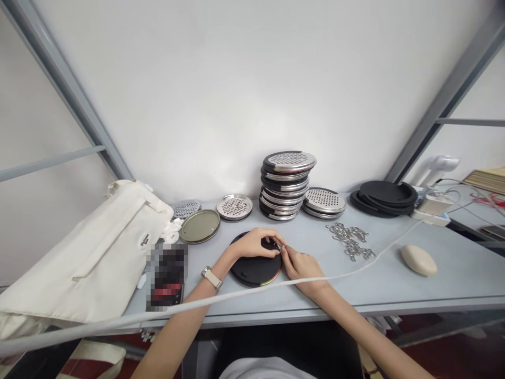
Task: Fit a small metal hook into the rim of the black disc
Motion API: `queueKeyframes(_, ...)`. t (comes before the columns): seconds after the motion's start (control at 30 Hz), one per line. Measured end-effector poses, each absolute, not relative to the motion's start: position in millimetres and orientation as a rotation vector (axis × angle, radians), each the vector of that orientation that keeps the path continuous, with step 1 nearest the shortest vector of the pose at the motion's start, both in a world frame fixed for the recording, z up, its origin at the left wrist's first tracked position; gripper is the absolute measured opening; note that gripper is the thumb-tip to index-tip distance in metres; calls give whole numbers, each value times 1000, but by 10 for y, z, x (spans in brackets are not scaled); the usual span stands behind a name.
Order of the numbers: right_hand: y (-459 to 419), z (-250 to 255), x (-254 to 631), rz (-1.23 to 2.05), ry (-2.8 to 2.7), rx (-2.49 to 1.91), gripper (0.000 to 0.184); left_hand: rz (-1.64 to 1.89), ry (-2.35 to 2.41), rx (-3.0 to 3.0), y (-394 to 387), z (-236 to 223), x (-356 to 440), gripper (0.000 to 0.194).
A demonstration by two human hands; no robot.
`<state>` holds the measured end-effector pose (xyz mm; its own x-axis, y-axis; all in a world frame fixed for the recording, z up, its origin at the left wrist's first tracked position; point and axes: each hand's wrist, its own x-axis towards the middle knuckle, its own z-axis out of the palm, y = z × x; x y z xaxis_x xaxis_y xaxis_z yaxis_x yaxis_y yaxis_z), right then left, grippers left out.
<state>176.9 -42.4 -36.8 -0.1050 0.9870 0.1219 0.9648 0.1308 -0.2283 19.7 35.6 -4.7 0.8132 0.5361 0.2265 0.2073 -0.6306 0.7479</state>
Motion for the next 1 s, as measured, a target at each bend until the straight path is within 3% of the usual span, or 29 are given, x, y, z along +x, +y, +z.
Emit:
queueKeyframes(0.47,-432,-360,1797,-80,-2208,-2050,34,554,533,2219,390,-94,191,28)
queueKeyframes(1.0,-433,-393,1798,10,-2187,-1902,28,562,535,2140,380,-82,191,28)
